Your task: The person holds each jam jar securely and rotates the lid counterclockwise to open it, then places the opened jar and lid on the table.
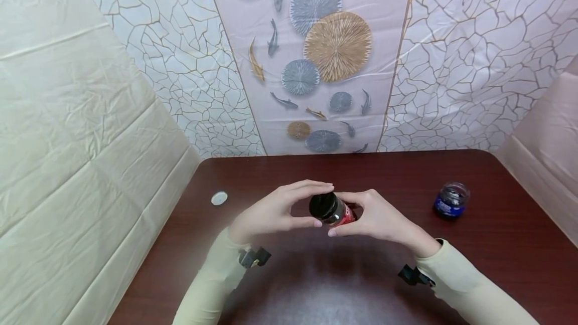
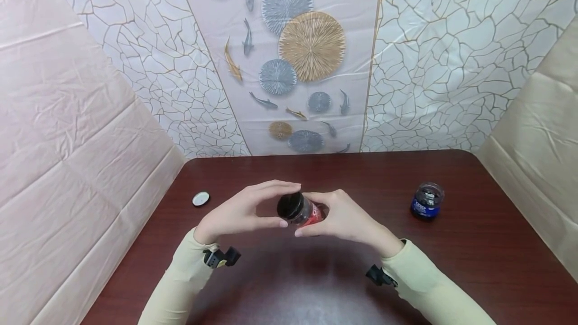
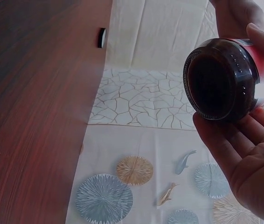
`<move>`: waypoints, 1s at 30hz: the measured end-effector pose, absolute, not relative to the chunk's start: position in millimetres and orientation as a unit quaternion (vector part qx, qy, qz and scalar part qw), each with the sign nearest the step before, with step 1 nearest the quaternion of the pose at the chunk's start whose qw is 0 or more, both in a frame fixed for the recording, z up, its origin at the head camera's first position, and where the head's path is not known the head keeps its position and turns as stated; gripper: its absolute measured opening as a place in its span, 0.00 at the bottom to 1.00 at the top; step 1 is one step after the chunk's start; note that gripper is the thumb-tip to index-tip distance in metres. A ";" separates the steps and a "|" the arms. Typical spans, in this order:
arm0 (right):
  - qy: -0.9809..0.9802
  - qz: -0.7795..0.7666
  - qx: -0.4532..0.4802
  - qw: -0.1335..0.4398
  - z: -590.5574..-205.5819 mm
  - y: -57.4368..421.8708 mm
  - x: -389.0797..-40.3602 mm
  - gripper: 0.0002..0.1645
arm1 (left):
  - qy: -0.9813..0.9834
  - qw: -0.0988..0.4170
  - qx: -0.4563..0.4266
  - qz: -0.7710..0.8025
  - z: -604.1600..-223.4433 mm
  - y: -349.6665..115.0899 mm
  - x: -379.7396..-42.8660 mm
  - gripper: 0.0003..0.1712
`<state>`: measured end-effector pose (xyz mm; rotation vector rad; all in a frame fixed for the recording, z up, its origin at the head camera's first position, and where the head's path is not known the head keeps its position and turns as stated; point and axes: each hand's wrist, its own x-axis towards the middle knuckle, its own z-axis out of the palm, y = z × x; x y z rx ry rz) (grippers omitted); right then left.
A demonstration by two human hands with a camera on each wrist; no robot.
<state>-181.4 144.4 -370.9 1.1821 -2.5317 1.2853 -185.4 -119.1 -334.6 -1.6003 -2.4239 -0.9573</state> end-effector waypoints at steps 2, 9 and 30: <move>-0.823 0.417 0.385 0.030 -370.9 144.2 -181.3 0.37 | -0.790 0.042 -0.525 -0.313 -334.4 -118.9 -185.4 0.38; -0.822 0.418 0.386 0.027 -372.0 144.8 -181.1 0.36 | -0.791 0.041 -0.517 -0.325 -334.6 -116.9 -184.4 0.38; -0.820 0.430 0.377 0.035 -373.5 146.0 -183.0 0.38 | -0.855 0.131 -0.426 -0.265 -337.8 -103.1 -177.6 0.36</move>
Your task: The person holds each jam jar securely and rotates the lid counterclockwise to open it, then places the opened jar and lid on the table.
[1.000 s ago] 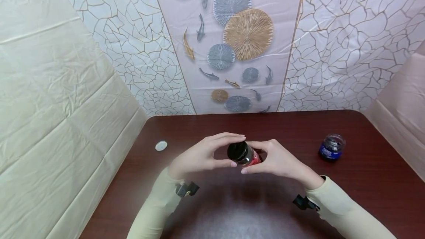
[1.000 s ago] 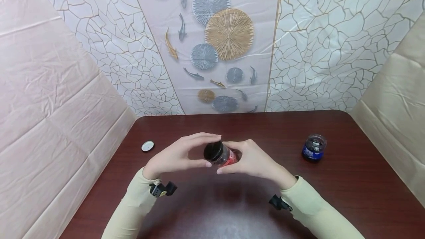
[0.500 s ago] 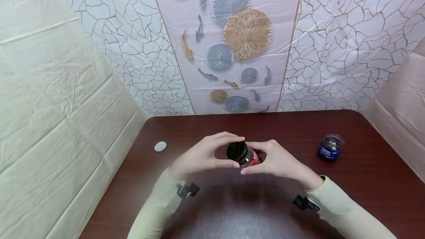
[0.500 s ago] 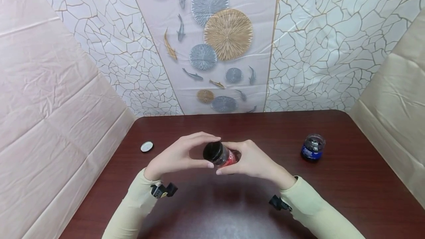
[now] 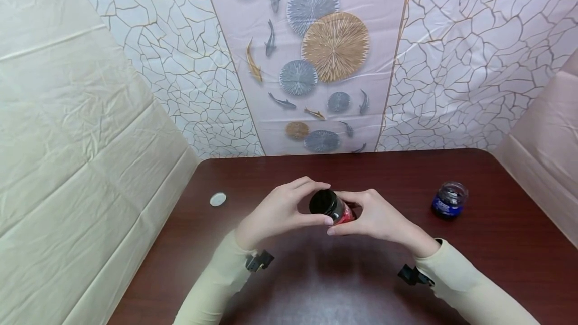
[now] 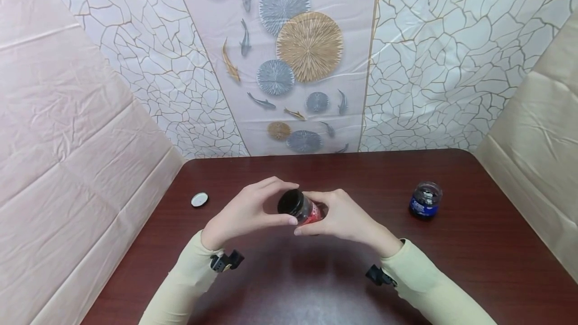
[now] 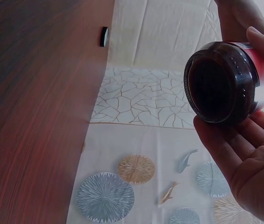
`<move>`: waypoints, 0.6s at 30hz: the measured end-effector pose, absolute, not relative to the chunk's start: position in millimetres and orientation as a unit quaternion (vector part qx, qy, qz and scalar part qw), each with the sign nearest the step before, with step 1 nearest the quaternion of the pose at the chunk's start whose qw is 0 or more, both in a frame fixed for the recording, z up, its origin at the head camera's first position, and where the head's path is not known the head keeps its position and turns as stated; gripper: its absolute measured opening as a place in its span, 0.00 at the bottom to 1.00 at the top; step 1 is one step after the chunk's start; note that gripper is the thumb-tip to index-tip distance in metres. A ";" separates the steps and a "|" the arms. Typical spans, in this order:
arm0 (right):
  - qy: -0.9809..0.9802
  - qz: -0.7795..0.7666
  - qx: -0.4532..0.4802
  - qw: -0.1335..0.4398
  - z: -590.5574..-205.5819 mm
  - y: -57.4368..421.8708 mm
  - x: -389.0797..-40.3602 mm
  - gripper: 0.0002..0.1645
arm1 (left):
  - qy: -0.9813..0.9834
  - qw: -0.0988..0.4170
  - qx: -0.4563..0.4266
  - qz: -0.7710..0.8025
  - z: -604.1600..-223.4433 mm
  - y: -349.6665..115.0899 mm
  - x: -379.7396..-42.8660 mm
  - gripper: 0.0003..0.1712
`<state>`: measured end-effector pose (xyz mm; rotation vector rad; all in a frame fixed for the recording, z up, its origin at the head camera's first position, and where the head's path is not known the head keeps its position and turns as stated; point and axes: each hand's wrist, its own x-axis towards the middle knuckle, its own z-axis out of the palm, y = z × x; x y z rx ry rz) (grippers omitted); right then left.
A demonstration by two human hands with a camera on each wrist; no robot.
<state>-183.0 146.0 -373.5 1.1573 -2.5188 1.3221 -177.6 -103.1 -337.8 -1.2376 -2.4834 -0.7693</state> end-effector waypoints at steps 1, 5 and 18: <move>-0.820 0.431 0.376 0.035 -373.5 146.1 -183.1 0.37 | -0.857 0.133 -0.423 -0.264 -337.9 -102.5 -177.6 0.36; -0.820 0.431 0.374 0.037 -373.1 146.9 -182.9 0.38 | -0.857 0.135 -0.420 -0.266 -338.8 -101.0 -177.8 0.36; -0.819 0.427 0.380 0.045 -370.1 151.5 -181.5 0.37 | -0.784 0.048 -0.514 -0.345 -338.4 -109.9 -185.4 0.39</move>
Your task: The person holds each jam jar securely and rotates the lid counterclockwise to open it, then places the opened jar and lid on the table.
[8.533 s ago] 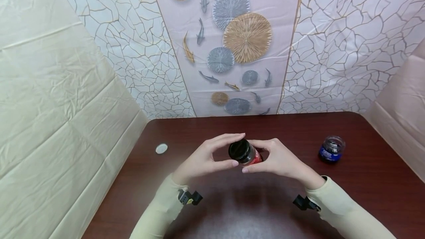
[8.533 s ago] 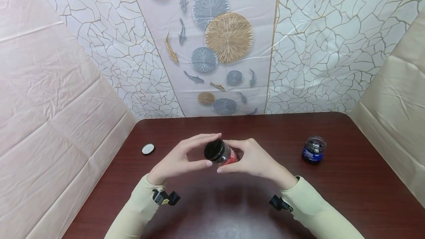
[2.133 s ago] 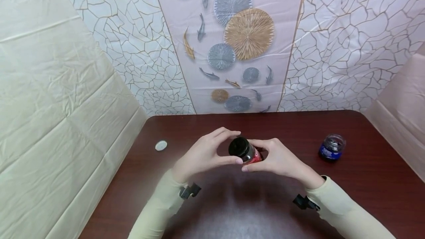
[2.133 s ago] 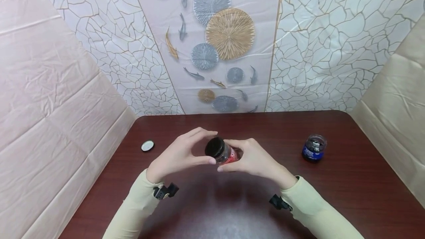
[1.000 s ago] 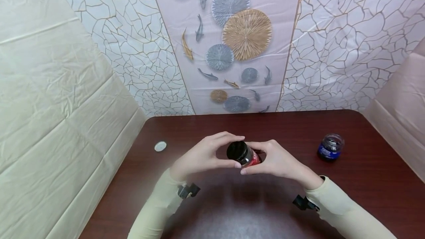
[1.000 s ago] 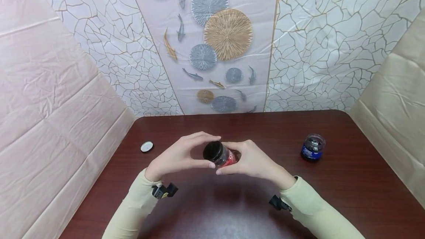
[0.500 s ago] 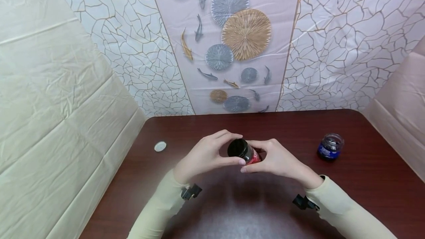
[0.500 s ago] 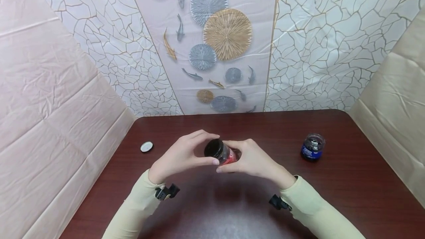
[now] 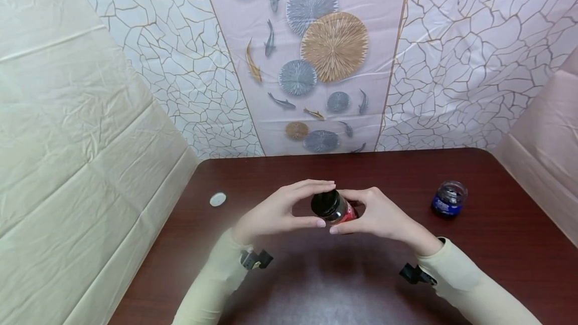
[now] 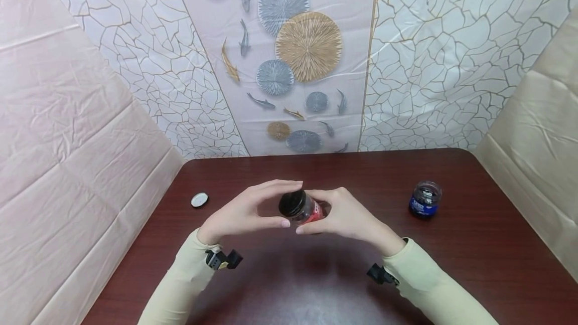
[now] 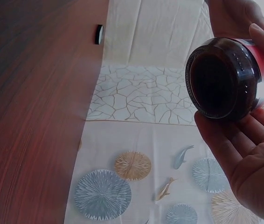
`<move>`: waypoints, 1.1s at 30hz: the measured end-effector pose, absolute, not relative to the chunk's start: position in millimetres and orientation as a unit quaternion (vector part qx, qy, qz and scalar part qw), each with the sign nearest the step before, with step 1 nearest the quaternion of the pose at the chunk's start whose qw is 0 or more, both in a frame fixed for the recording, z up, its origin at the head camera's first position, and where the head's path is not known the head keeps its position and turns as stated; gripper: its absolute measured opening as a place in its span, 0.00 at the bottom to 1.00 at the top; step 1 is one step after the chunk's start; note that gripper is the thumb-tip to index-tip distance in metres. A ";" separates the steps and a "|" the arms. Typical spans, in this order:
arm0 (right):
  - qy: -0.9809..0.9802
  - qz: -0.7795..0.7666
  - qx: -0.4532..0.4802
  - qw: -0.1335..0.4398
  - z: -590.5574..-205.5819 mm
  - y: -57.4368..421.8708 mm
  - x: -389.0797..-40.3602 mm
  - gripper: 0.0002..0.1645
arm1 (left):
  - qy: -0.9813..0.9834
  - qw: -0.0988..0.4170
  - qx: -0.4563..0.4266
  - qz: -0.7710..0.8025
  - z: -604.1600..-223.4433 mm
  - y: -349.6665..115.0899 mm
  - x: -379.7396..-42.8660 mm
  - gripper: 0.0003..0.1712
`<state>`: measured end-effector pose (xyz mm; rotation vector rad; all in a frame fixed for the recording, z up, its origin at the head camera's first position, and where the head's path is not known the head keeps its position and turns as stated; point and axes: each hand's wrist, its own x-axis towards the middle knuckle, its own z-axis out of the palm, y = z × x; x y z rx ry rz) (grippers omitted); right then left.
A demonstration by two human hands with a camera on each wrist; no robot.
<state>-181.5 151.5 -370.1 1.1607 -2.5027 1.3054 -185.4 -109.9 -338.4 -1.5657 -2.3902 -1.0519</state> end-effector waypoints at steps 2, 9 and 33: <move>-0.819 0.427 0.380 0.044 -370.2 151.5 -181.7 0.37 | -0.780 0.044 -0.516 -0.352 -338.8 -110.9 -186.1 0.37; -0.818 0.429 0.380 0.045 -370.8 150.4 -181.8 0.37 | -0.785 0.051 -0.495 -0.369 -340.3 -112.0 -186.2 0.35; -0.820 0.440 0.365 0.040 -372.6 149.1 -182.4 0.39 | -0.825 0.114 -0.441 -0.335 -342.3 -104.1 -179.8 0.38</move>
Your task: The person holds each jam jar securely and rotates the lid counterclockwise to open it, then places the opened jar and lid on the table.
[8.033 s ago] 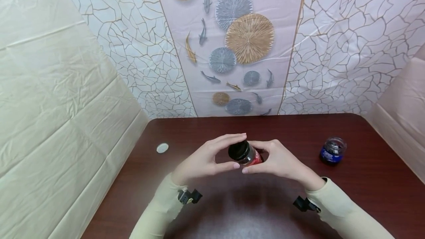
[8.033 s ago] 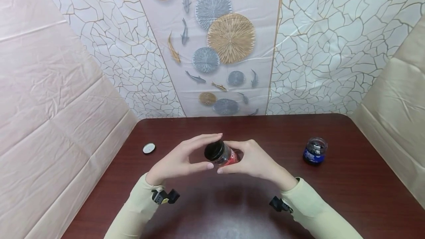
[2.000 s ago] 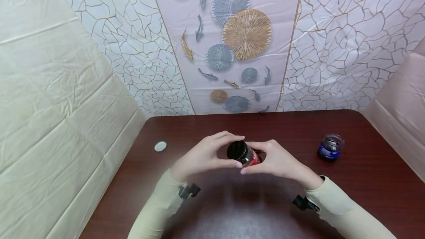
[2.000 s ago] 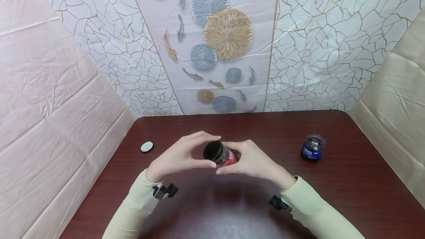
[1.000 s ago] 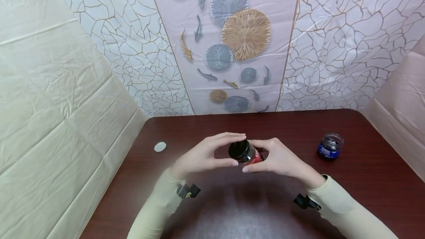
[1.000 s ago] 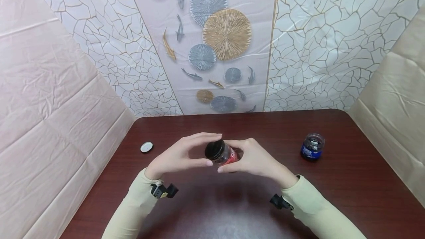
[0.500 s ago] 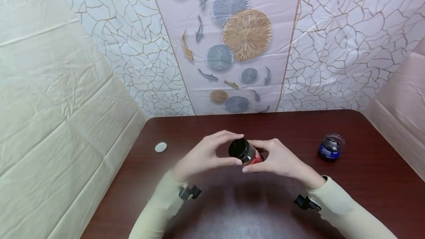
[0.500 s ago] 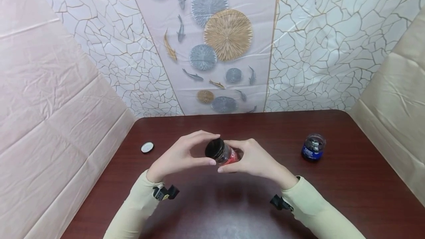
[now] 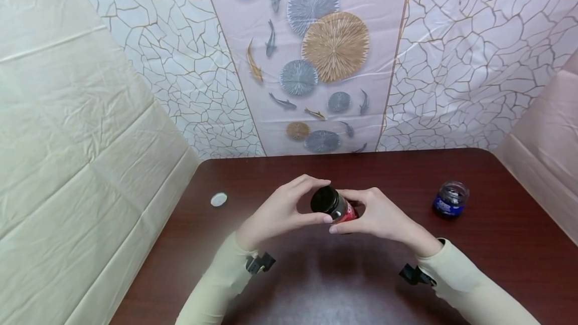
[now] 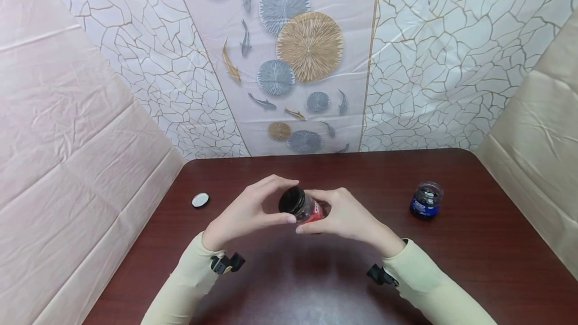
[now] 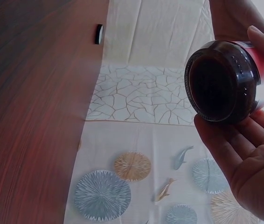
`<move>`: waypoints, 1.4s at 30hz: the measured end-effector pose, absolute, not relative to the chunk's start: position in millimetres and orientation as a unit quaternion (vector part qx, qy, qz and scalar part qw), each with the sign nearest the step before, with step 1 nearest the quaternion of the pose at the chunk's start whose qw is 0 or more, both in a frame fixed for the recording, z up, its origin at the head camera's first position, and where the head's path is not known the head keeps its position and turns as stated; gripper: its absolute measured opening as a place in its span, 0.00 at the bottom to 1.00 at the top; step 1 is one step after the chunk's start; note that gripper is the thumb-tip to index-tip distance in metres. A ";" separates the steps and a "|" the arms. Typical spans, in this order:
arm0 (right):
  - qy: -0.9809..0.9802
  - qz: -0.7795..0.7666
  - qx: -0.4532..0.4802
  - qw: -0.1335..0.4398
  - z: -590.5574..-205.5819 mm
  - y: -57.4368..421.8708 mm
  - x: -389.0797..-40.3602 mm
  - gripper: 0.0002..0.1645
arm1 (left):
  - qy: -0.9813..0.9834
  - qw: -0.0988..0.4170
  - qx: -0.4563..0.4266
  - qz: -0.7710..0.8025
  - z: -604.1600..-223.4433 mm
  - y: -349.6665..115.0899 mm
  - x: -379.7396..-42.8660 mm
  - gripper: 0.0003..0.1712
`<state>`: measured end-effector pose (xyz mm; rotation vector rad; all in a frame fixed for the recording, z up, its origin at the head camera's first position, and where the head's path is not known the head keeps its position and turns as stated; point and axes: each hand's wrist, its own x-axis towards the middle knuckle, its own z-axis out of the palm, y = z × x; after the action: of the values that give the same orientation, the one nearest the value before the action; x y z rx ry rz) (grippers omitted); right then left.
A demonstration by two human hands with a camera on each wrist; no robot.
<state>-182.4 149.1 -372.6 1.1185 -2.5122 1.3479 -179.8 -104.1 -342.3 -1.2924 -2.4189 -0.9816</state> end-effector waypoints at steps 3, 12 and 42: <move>-0.818 0.440 0.369 0.040 -372.9 149.6 -182.7 0.38 | -0.819 0.085 -0.452 -0.344 -341.5 -105.4 -180.0 0.41; -0.815 0.438 0.378 0.039 -373.5 150.6 -182.0 0.38 | -0.791 0.054 -0.503 -0.344 -337.8 -109.9 -181.6 0.40; -0.817 0.427 0.385 0.049 -373.2 149.1 -180.7 0.36 | -0.802 0.062 -0.487 -0.339 -335.5 -109.0 -179.5 0.44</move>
<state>-180.7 149.1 -373.2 1.1718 -2.4891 1.2999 -179.5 -109.0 -335.5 -1.4727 -2.4261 -1.0252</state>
